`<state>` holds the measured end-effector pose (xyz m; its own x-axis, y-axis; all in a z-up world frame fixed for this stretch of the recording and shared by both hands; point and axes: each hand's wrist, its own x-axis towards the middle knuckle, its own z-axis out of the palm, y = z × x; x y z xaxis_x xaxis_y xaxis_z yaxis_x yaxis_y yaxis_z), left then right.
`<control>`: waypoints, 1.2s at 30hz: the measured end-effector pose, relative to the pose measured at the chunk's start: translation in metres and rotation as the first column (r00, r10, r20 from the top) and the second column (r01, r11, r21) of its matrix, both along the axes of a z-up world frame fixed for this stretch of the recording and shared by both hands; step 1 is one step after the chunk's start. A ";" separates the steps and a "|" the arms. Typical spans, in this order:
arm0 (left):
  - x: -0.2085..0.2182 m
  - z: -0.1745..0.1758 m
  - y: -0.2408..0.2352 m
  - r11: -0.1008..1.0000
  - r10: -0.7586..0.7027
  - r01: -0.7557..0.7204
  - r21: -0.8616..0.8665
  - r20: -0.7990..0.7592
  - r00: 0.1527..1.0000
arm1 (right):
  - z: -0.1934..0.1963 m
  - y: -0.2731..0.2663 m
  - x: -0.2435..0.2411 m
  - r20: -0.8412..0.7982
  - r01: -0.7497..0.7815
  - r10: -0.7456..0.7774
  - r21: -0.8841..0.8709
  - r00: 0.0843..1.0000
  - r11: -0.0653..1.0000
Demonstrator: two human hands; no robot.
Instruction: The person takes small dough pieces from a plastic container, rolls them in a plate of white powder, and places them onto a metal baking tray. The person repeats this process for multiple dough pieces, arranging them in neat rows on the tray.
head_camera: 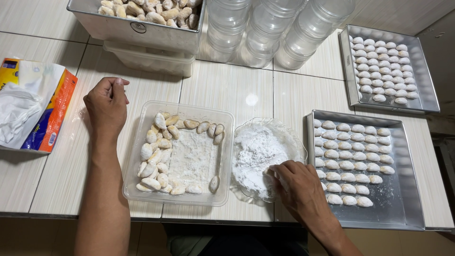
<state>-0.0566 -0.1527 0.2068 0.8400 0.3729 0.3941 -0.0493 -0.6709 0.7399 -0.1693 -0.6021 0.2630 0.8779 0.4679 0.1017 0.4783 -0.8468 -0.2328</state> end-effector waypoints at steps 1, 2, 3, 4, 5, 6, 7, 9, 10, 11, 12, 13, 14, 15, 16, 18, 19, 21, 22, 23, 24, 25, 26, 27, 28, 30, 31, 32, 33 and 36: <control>0.000 -0.002 0.001 1.000 -0.001 0.001 0.001 -0.001 1.000 | -0.001 0.002 0.000 -0.001 0.001 -0.001 0.001 1.000 1.000; 0.001 -0.004 0.002 1.000 -0.005 0.005 0.011 0.011 1.000 | -0.002 0.005 -0.001 0.005 -0.007 0.007 0.024 1.000 1.000; 0.001 -0.006 0.003 1.000 -0.009 0.008 0.022 0.023 1.000 | -0.002 0.007 -0.001 0.010 -0.015 0.015 0.047 1.000 0.999; 0.001 -0.006 0.003 1.000 -0.011 0.010 0.023 0.023 1.000 | -0.002 0.008 0.000 0.010 -0.013 0.013 0.048 1.000 0.999; 0.001 -0.006 0.004 1.000 -0.013 0.013 0.021 0.022 1.000 | -0.002 0.008 0.002 0.004 -0.075 0.074 0.073 0.997 0.995; 0.001 -0.006 0.004 1.000 -0.015 0.015 0.020 0.021 1.000 | -0.001 0.009 0.003 0.000 -0.135 0.136 0.097 0.991 0.986; 0.001 -0.006 0.004 1.000 -0.016 0.015 0.020 0.020 1.000 | -0.002 0.006 0.005 0.000 -0.135 0.135 0.098 0.991 0.986; 0.001 -0.006 0.003 1.000 -0.014 0.014 0.022 0.033 0.999 | -0.002 0.002 0.008 -0.099 -0.172 0.181 0.097 0.979 0.980; 0.002 -0.006 0.003 1.000 -0.014 0.013 0.022 0.032 0.999 | -0.001 0.000 0.008 -0.100 -0.172 0.181 0.096 0.978 0.980; 0.002 -0.007 0.004 1.000 -0.013 0.013 0.021 0.033 0.999 | 0.000 -0.001 0.007 -0.106 -0.144 0.152 0.078 0.983 0.986; 0.002 -0.007 0.004 1.000 -0.013 0.012 0.020 0.034 0.999 | 0.001 -0.003 0.007 -0.112 -0.117 0.123 0.059 0.986 0.991; 0.002 -0.008 0.005 1.000 -0.012 0.011 0.020 0.033 0.999 | 0.000 -0.003 0.006 -0.113 -0.118 0.124 0.059 0.986 0.991; 0.003 -0.009 0.006 1.000 -0.013 0.012 0.028 0.036 0.999 | -0.001 -0.003 0.005 -0.108 -0.112 0.118 0.060 0.987 0.992; 0.004 -0.010 0.006 0.999 -0.015 0.014 0.037 0.039 0.999 | -0.001 -0.003 0.004 -0.103 -0.104 0.110 0.060 0.989 0.993; 0.003 -0.009 0.005 0.999 -0.017 0.015 0.037 0.039 0.999 | 0.001 0.000 0.004 -0.103 -0.103 0.108 0.060 0.989 0.993; 0.002 -0.006 0.003 0.999 -0.008 0.007 0.036 0.040 0.999 | 0.005 0.008 0.002 -0.028 -0.150 0.153 0.082 0.988 0.985; 0.001 -0.006 0.003 0.999 -0.010 0.009 0.036 0.040 0.999 | 0.005 0.009 0.003 -0.028 -0.149 0.151 0.083 0.988 0.985; 0.001 -0.005 0.002 0.999 0.000 -0.001 0.034 0.022 1.000 | 0.004 0.010 0.004 -0.121 -0.191 0.204 0.108 0.971 0.976; 0.000 -0.002 0.001 0.999 -0.001 0.001 0.035 0.023 1.000 | 0.004 0.009 0.005 -0.120 -0.190 0.203 0.109 0.972 0.976; 0.000 -0.001 0.000 1.000 -0.002 0.002 0.021 0.019 1.000 | 0.004 0.008 0.005 -0.127 -0.199 0.212 0.107 0.969 0.974; -0.001 0.001 -0.002 1.000 -0.003 0.003 0.008 0.016 1.000 | 0.004 0.008 0.006 -0.133 -0.208 0.221 0.106 0.966 0.972; -0.001 0.001 -0.002 1.000 -0.003 0.003 0.008 0.016 1.000 | 0.005 0.005 0.006 -0.133 -0.208 0.221 0.105 0.966 0.972; -0.001 0.001 -0.001 1.000 -0.005 0.005 0.006 0.016 1.000 | 0.006 0.003 0.006 -0.132 -0.201 0.209 0.073 0.969 0.977; -0.001 0.000 -0.001 1.000 -0.005 0.005 0.004 0.016 1.000 | 0.007 0.000 0.005 -0.131 -0.196 0.199 0.040 0.971 0.980; -0.001 0.001 -0.001 1.000 -0.005 0.005 0.003 0.015 1.000 | 0.009 -0.001 0.004 -0.132 -0.196 0.200 0.040 0.971 0.980; -0.002 0.001 -0.001 1.000 -0.011 0.011 0.014 0.018 1.000 | 0.014 -0.003 0.001 -0.149 -0.159 0.164 0.046 0.975 0.986; -0.002 0.001 -0.001 1.000 -0.012 0.011 0.014 0.017 1.000 | 0.014 -0.002 0.000 -0.150 -0.159 0.164 0.046 0.975 0.986; -0.002 0.000 -0.001 1.000 -0.007 0.007 0.012 0.014 1.000 | 0.014 -0.002 -0.001 -0.130 -0.162 0.168 0.054 0.977 0.985; -0.001 0.000 -0.001 1.000 -0.005 0.005 0.011 0.013 1.000 | 0.014 -0.001 -0.002 -0.109 -0.164 0.170 0.061 0.979 0.985; 0.000 -0.004 0.002 1.000 -0.012 0.011 0.025 0.032 0.999 | 0.011 0.005 -0.003 -0.098 -0.188 0.194 0.068 0.976 0.980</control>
